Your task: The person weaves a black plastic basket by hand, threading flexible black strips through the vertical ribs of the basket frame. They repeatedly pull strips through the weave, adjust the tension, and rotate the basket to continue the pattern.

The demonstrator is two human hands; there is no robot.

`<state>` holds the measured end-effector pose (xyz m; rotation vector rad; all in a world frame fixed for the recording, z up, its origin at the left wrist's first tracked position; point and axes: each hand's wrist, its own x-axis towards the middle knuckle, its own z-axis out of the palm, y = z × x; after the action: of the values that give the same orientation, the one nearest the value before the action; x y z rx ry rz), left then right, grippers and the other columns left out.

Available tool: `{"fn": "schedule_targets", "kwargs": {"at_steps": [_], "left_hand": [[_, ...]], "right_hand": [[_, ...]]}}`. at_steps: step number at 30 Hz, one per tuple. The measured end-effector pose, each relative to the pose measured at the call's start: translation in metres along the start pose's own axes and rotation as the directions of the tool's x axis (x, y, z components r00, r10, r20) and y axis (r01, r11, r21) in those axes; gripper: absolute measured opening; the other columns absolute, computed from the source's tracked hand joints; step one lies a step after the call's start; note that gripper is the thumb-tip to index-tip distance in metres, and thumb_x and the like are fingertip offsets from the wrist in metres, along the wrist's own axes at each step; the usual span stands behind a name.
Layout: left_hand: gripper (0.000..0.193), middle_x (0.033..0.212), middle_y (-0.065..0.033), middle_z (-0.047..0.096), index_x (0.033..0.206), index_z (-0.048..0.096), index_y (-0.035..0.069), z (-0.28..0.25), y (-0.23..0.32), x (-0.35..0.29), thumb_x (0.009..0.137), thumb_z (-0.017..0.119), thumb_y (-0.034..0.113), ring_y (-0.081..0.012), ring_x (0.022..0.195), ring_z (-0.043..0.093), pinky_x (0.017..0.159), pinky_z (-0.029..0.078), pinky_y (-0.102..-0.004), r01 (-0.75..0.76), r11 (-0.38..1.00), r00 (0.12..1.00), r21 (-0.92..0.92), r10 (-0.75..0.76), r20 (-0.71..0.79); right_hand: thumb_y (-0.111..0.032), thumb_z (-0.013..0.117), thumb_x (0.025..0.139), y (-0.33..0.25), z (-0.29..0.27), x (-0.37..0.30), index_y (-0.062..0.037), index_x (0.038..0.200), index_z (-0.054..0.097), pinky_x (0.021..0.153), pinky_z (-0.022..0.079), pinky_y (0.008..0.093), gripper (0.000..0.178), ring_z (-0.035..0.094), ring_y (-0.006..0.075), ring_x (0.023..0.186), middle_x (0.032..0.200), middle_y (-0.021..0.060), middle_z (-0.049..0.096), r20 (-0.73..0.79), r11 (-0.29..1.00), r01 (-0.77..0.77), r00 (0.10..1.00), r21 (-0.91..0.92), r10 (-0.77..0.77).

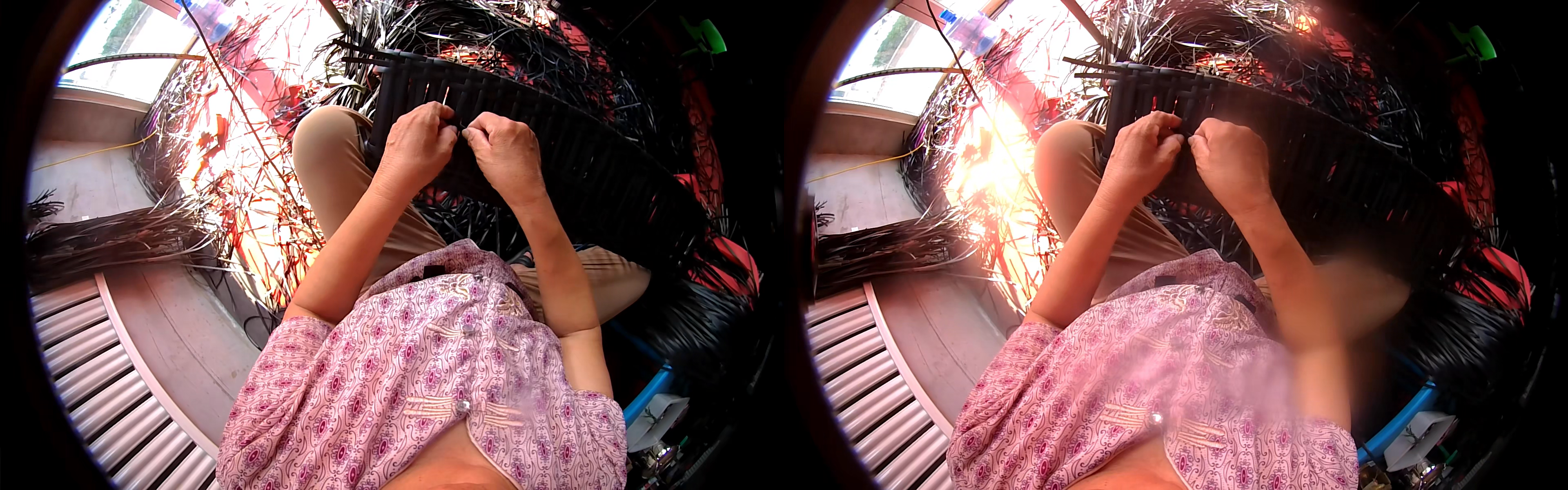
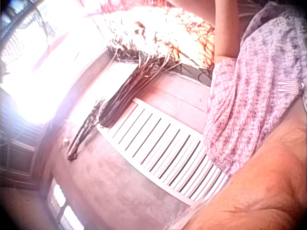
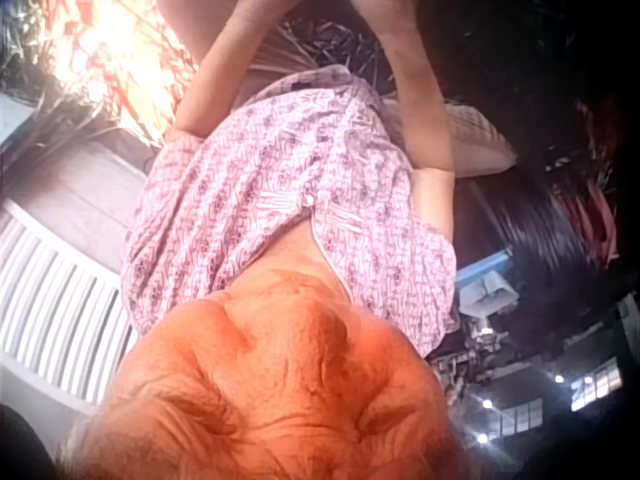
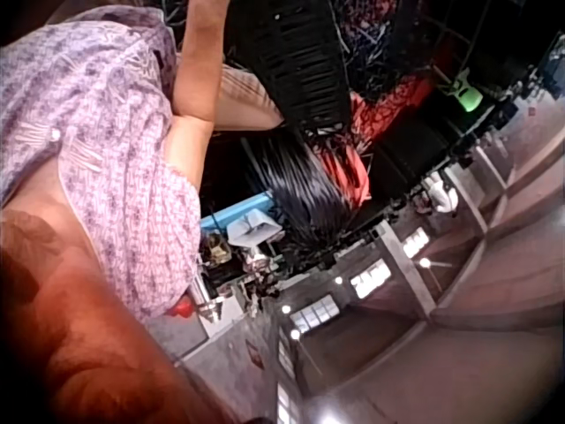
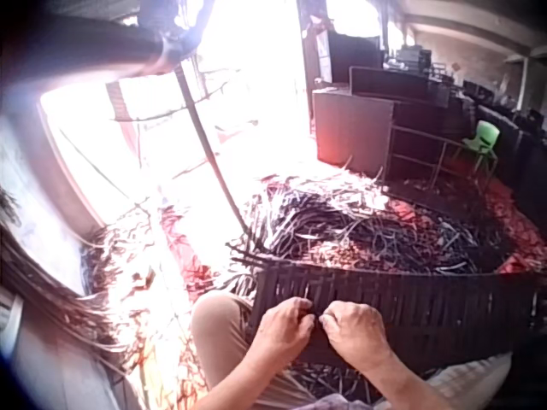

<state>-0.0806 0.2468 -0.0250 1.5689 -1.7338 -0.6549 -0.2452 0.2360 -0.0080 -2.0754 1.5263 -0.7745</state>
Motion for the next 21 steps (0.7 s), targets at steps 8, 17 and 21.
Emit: {"fn": "schedule_targets", "kwargs": {"at_steps": [8, 17, 21], "left_hand": [[0.024, 0.093, -0.0193, 0.069, 0.098, 0.066, 0.000, -0.023, -0.002, 0.019, 0.086, 0.067, 0.021, -0.0379, 0.091, 0.067, 0.081, 0.052, -0.0444, -0.078, 0.984, 0.972, 0.161, 0.039, 0.231], [0.016, 0.089, -0.0173, 0.066, 0.091, 0.062, 0.002, -0.022, -0.003, 0.006, 0.087, 0.066, 0.017, -0.0373, 0.091, 0.065, 0.080, 0.051, -0.0456, -0.105, 0.974, 0.991, 0.201, 0.087, 0.098], [0.011, 0.087, -0.0174, 0.066, 0.091, 0.061, 0.002, -0.014, -0.009, 0.002, 0.086, 0.065, 0.011, -0.0366, 0.087, 0.066, 0.078, 0.052, -0.0433, -0.130, 0.987, 0.991, 0.099, 0.133, -0.024]], "right_hand": [[-0.022, 0.069, 0.089, 0.003, 0.006, 0.003, -0.0067, 0.084, 0.069, 0.069, 0.053, 0.0478, 0.016, 0.068, 0.0372, 0.078, 0.081, 0.0156, 0.070, -0.003, 0.996, 0.055, 0.998, -0.063, -0.055], [-0.019, 0.069, 0.089, -0.001, 0.023, 0.003, -0.0078, 0.081, 0.064, 0.069, 0.054, 0.0466, 0.015, 0.068, 0.0350, 0.075, 0.082, 0.0133, 0.069, -0.075, 0.969, 0.141, 0.984, -0.203, -0.159], [-0.020, 0.074, 0.086, -0.008, 0.022, -0.004, -0.0065, 0.091, 0.063, 0.070, 0.053, 0.0452, 0.017, 0.068, 0.0348, 0.077, 0.084, 0.0137, 0.069, -0.080, 0.969, 0.129, 0.986, -0.209, -0.148]]}}
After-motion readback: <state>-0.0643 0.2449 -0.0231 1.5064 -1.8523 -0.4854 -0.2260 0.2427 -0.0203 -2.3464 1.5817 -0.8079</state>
